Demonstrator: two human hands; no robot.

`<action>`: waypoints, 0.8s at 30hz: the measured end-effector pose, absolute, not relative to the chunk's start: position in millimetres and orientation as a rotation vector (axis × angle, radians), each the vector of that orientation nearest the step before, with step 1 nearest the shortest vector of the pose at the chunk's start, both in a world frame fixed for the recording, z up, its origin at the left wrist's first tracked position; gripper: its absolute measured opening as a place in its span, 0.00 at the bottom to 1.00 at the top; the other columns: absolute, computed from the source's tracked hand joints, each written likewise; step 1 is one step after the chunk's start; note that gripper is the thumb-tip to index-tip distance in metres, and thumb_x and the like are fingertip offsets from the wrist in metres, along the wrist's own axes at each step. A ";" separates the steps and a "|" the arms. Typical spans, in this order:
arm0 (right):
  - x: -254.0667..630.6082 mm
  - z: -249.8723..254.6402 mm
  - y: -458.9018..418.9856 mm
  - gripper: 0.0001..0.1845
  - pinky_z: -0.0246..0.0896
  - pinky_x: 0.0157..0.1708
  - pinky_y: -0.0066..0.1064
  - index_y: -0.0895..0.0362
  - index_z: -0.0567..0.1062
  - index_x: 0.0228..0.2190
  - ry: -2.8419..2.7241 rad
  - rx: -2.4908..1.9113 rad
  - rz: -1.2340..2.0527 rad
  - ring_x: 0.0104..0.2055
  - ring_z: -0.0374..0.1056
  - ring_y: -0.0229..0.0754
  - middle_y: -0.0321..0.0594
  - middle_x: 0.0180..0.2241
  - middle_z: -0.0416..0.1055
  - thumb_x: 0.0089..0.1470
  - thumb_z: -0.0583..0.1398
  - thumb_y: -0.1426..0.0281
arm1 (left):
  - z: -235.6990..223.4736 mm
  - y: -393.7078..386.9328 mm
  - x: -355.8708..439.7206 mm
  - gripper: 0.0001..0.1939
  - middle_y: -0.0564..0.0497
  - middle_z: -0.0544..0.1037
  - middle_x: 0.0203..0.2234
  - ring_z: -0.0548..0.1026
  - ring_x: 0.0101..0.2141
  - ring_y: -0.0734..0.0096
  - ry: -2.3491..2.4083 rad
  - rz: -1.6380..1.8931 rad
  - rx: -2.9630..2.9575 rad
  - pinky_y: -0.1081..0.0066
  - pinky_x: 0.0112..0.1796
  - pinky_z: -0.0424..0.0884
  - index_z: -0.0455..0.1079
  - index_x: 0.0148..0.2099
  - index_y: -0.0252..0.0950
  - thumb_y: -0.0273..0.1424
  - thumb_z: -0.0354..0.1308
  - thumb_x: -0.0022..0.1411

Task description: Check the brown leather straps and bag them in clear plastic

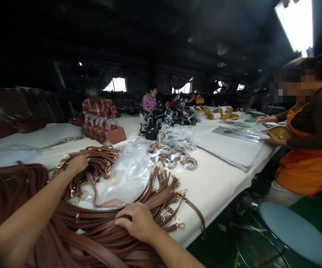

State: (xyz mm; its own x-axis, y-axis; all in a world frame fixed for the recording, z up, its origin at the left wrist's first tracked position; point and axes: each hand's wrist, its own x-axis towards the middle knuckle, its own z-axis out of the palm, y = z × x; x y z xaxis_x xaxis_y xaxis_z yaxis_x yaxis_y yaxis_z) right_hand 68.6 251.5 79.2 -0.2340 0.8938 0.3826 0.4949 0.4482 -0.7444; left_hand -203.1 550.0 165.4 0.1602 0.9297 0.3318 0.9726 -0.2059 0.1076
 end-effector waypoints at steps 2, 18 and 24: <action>68.9 77.6 256.7 0.14 0.60 0.44 0.28 0.52 0.82 0.35 -1.854 -1.144 0.638 0.39 0.74 0.39 0.36 0.35 0.81 0.53 0.67 0.56 | 157.4 555.0 -203.6 0.13 0.43 0.77 0.45 0.74 0.47 0.58 -1.890 -0.385 -2.266 0.50 0.50 0.70 0.72 0.50 0.32 0.34 0.54 0.68; 77.0 71.9 261.9 0.09 0.58 0.45 0.31 0.54 0.81 0.33 -1.944 -0.915 0.135 0.39 0.69 0.35 0.34 0.38 0.79 0.60 0.62 0.64 | 183.4 491.5 -160.4 0.20 0.34 0.66 0.60 0.60 0.62 0.50 -1.686 -0.529 -2.429 0.45 0.61 0.55 0.66 0.58 0.24 0.30 0.48 0.68; 87.9 116.9 264.1 0.17 0.57 0.43 0.32 0.58 0.77 0.38 -2.121 -1.034 -0.226 0.38 0.70 0.37 0.38 0.36 0.77 0.67 0.52 0.63 | 185.4 373.5 -118.9 0.27 0.55 0.82 0.43 0.78 0.47 0.57 -1.565 -0.689 -3.115 0.54 0.54 0.73 0.75 0.49 0.44 0.55 0.49 0.61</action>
